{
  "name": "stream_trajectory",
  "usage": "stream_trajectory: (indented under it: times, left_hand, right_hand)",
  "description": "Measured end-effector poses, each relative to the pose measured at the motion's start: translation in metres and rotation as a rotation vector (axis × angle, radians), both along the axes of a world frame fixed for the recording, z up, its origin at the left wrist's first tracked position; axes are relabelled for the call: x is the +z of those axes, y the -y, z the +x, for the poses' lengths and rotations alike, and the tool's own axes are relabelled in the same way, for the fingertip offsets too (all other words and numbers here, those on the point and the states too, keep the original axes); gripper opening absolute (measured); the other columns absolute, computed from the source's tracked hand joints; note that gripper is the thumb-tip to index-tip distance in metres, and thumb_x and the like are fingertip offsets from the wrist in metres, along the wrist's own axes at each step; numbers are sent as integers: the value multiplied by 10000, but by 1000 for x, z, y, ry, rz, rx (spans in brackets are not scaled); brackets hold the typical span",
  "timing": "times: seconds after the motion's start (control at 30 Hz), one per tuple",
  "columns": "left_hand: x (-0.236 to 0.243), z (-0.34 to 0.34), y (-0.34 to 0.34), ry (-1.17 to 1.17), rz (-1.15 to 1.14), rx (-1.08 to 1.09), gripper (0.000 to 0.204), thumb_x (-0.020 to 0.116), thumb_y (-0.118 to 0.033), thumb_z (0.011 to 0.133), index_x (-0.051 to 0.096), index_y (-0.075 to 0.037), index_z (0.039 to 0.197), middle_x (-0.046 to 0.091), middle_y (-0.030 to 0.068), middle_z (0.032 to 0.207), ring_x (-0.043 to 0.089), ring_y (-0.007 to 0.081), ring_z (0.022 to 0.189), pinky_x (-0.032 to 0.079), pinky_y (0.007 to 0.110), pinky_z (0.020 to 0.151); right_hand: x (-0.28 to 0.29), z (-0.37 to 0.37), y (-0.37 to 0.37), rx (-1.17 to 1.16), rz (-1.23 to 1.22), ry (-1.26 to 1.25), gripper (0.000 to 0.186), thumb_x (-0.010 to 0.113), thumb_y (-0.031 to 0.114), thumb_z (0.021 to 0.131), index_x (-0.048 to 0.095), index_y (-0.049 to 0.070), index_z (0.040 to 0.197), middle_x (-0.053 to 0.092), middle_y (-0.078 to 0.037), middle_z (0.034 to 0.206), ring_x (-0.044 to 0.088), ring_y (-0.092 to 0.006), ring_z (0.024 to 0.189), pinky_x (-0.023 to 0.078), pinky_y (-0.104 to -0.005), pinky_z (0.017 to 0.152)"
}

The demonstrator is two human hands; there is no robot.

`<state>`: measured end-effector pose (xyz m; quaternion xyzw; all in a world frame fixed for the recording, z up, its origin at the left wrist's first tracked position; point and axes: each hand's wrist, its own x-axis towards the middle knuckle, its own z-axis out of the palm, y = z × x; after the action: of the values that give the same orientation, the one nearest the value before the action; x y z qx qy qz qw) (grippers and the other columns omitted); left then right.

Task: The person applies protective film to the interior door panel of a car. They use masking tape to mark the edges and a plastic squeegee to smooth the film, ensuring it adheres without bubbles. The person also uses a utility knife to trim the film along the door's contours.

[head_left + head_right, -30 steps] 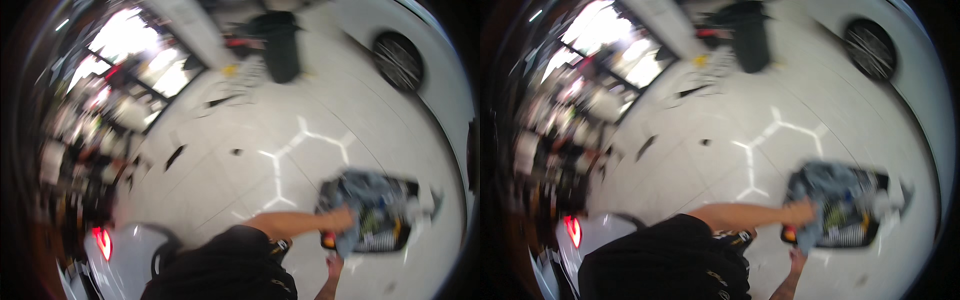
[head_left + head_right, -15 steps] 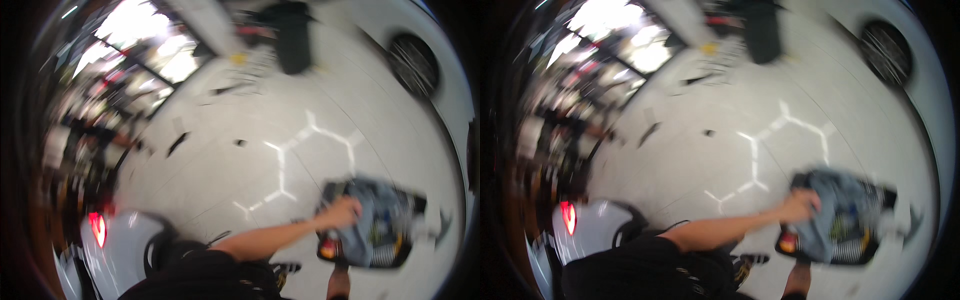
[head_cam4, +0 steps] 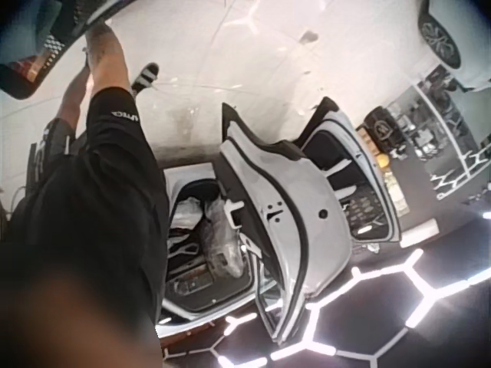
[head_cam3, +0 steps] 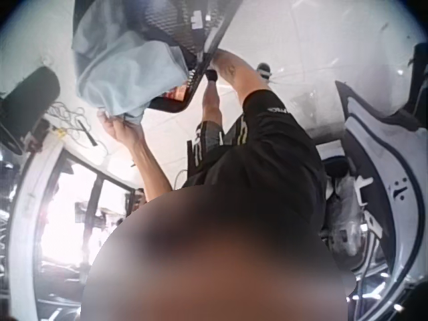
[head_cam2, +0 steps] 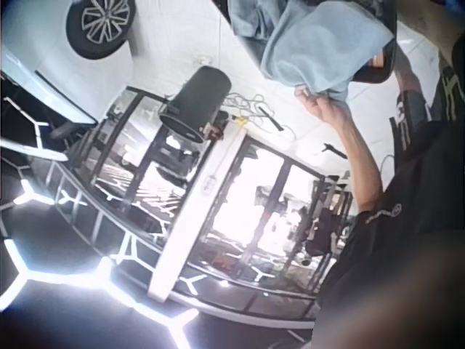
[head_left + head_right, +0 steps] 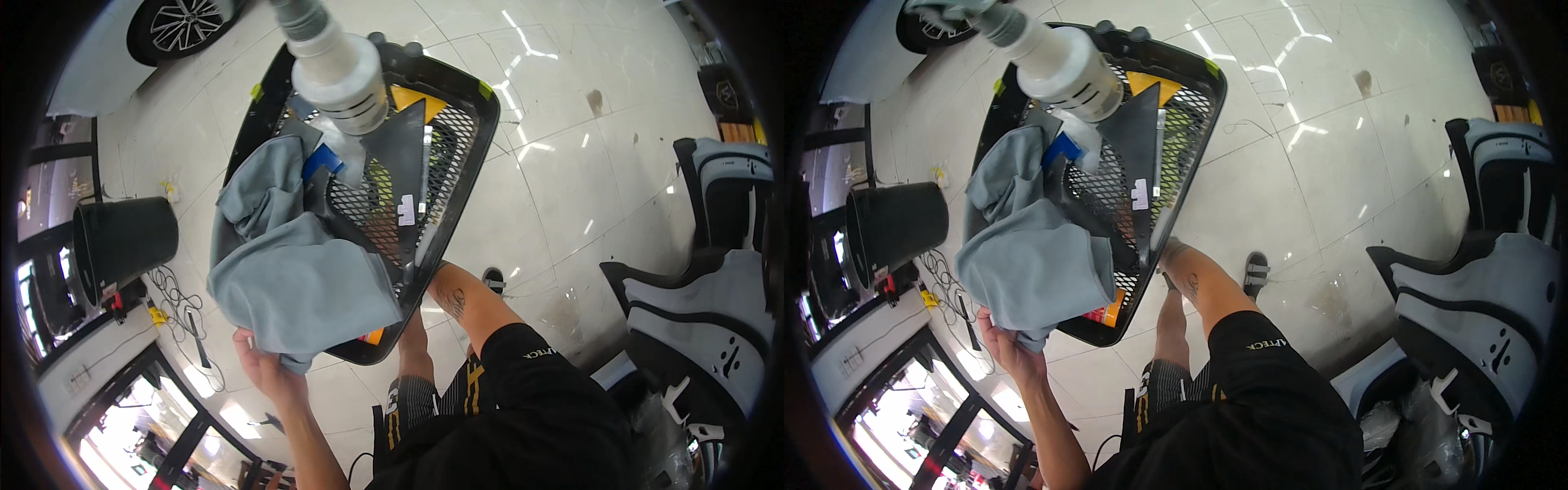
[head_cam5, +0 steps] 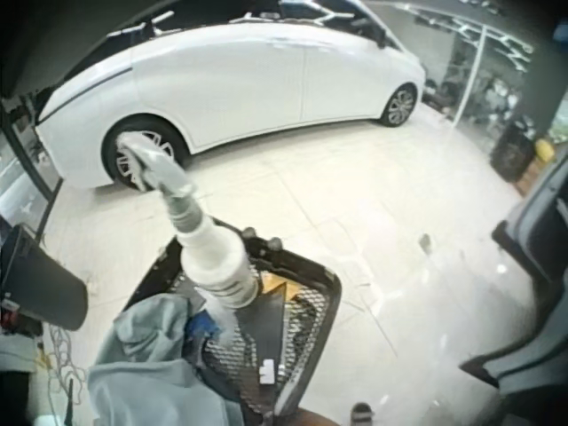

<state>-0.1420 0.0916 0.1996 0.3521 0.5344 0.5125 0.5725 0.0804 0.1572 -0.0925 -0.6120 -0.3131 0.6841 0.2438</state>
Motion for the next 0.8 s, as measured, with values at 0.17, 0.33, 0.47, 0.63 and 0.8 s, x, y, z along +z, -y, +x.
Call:
stream_trajectory:
  times: [0.17, 0.33, 0.47, 0.63, 0.8]
  left_hand:
    - [-12, 5, -18, -209, 105, 367, 445, 491, -70, 811, 442, -76, 1253, 521, 170, 1219, 552, 292, 1092, 489, 385, 916]
    - [-28, 9, -18, -434, 100, 367, 409, 482, -87, 800, 469, -49, 1207, 506, 149, 1188, 506, 260, 1107, 393, 366, 991]
    - [-44, 15, -7, -1244, 281, 79, 326, 448, -98, 864, 499, 69, 1140, 549, 183, 1108, 533, 304, 1055, 405, 384, 940]
    - [-58, 13, -2, -1382, 332, -57, 339, 425, -103, 873, 520, 81, 1142, 581, 221, 1066, 574, 355, 970, 438, 419, 891]
    - [-56, 13, -5, -1333, 302, -99, 343, 403, -77, 899, 499, 83, 1187, 575, 197, 1100, 553, 274, 971, 431, 355, 885]
  right_hand:
    - [-2, -12, 6, -36, 29, -52, 408, 559, 277, 947, 476, 40, 1268, 585, -174, 1112, 564, -282, 1006, 448, -373, 871]
    - [-16, -34, -21, -84, 141, -92, 421, 563, 271, 948, 470, 33, 1282, 582, -183, 1130, 553, -288, 1036, 435, -377, 897]
    - [-31, -21, -32, -187, 170, 7, 432, 567, 267, 948, 465, 28, 1294, 579, -190, 1144, 544, -293, 1060, 425, -380, 919]
    - [-42, 3, -35, -259, 217, 183, 446, 571, 261, 949, 460, 21, 1308, 576, -199, 1161, 533, -299, 1089, 412, -384, 945]
    - [-21, 1, -27, -296, 260, 237, 460, 575, 255, 949, 454, 14, 1322, 572, -209, 1179, 522, -305, 1119, 399, -388, 971]
